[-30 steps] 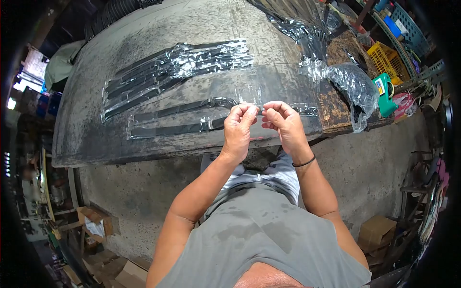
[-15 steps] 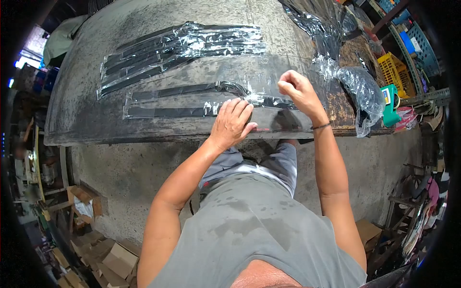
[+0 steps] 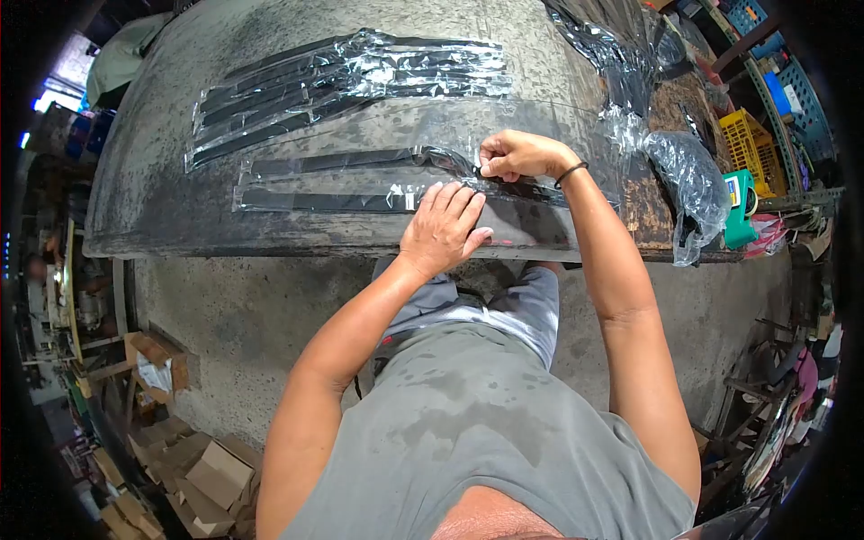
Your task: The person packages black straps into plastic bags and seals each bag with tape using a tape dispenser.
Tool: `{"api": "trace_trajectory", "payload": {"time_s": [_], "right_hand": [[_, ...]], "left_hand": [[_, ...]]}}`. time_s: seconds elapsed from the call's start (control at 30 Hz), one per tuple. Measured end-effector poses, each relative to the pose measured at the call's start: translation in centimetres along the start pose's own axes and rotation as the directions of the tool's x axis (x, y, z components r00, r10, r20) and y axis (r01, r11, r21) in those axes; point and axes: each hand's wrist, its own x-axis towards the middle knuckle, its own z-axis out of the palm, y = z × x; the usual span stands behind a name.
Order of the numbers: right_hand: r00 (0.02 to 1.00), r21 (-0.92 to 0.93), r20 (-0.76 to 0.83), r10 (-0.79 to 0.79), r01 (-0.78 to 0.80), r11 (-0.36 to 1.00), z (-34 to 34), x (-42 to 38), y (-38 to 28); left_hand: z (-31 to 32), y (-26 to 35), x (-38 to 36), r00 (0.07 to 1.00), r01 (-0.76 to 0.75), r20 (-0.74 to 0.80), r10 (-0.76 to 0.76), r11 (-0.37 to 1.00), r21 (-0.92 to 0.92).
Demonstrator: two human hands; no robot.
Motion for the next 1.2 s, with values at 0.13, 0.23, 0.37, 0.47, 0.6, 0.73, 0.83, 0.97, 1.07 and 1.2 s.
{"api": "trace_trajectory", "payload": {"time_s": [0.13, 0.23, 0.37, 0.47, 0.6, 0.73, 0.83, 0.97, 1.07, 1.2], "right_hand": [[0.998, 0.009, 0.059, 0.022, -0.023, 1.0, -0.3, 1.0, 0.1], [0.991, -0.031, 0.125, 0.044, -0.041, 0.999, -0.6, 1.5, 0.2], [0.991, -0.06, 0.106, 0.087, -0.081, 0.995, -0.7, 1.7, -0.2], [0.988, -0.083, 0.117, 0.104, -0.095, 0.992, -0.8, 2.0, -0.4], [0.988, -0.139, 0.103, 0.111, -0.096, 0.986, -0.6, 2.3, -0.4], [0.987, -0.149, 0.102, 0.127, -0.111, 0.983, -0.6, 2.4, -0.3], [0.987, -0.155, 0.097, 0.13, -0.114, 0.981, -0.6, 2.6, 0.0], [0.989, -0.146, 0.089, 0.121, -0.108, 0.983, -0.5, 2.6, 0.2], [0.989, -0.148, 0.089, 0.115, -0.102, 0.984, -0.5, 2.5, 0.2], [0.991, -0.15, 0.06, 0.117, -0.107, 0.983, -0.3, 2.3, 0.0]], "left_hand": [[0.1, 0.0, 0.0, 1.0, 0.001, -0.007, -0.001, 1.0, 0.0], [0.1, -0.1, 0.0, 1.0, 0.004, -0.007, -0.004, 1.0, -0.003], [0.1, -0.1, 0.0, 1.0, 0.001, -0.017, -0.001, 1.0, -0.008], [0.2, -0.2, 0.0, 1.0, -0.016, -0.021, 0.016, 1.0, 0.004], [0.2, -0.2, 0.0, 1.0, -0.018, -0.019, 0.018, 1.0, 0.004], [0.1, -0.2, 0.0, 1.0, -0.01, -0.017, 0.01, 1.0, -0.004], [0.2, -0.2, 0.0, 1.0, 0.0, -0.014, 0.0, 1.0, -0.01], [0.3, -0.3, 0.0, 1.0, -0.001, -0.01, 0.001, 1.0, -0.007], [0.2, -0.2, 0.0, 1.0, 0.005, -0.003, -0.005, 1.0, -0.003], [0.2, -0.2, 0.0, 1.0, 0.008, -0.005, -0.008, 1.0, -0.007]]}}
